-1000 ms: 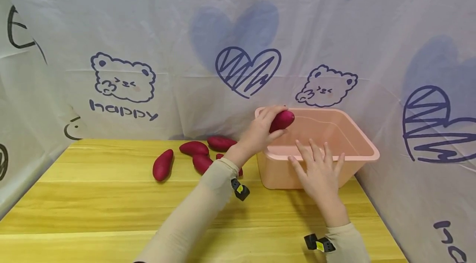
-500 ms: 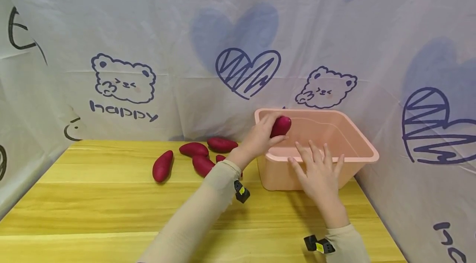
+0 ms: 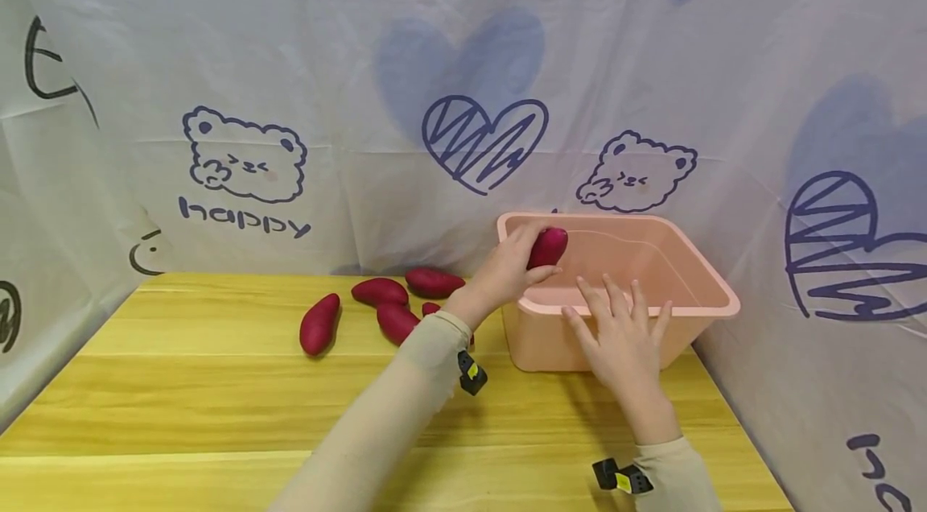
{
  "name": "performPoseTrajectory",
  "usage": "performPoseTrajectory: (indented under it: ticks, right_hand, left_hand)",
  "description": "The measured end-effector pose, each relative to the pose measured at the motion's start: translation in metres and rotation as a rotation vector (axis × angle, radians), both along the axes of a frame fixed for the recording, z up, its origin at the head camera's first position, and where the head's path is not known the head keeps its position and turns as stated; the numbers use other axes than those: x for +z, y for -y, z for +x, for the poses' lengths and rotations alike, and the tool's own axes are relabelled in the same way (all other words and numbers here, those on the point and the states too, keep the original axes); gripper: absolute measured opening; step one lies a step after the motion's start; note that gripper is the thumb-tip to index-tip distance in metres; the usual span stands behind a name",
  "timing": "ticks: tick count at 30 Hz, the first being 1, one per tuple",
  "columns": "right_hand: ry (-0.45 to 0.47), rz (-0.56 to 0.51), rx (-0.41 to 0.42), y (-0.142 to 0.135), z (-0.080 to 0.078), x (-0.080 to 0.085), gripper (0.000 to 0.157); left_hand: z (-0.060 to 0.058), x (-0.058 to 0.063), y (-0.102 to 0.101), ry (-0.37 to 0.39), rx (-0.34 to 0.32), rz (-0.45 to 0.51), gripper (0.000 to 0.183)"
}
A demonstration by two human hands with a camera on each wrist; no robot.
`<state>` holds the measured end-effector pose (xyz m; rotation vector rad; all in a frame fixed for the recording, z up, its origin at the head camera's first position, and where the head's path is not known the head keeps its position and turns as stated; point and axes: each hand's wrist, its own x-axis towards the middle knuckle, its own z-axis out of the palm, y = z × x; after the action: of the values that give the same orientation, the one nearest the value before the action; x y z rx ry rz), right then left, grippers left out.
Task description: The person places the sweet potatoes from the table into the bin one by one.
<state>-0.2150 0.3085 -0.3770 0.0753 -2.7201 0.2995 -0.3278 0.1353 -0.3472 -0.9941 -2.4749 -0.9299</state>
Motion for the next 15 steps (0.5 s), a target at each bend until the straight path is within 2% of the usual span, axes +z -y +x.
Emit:
performPoseTrajectory:
  ticks: [15]
  right_hand:
    - [-0.003, -0.001, -0.004, -0.0004, -0.0012, -0.0014, 0.061]
  left_hand:
    - [0.0019, 0.0007, 0.0007, 0.013, 0.008, -0.034, 0.072]
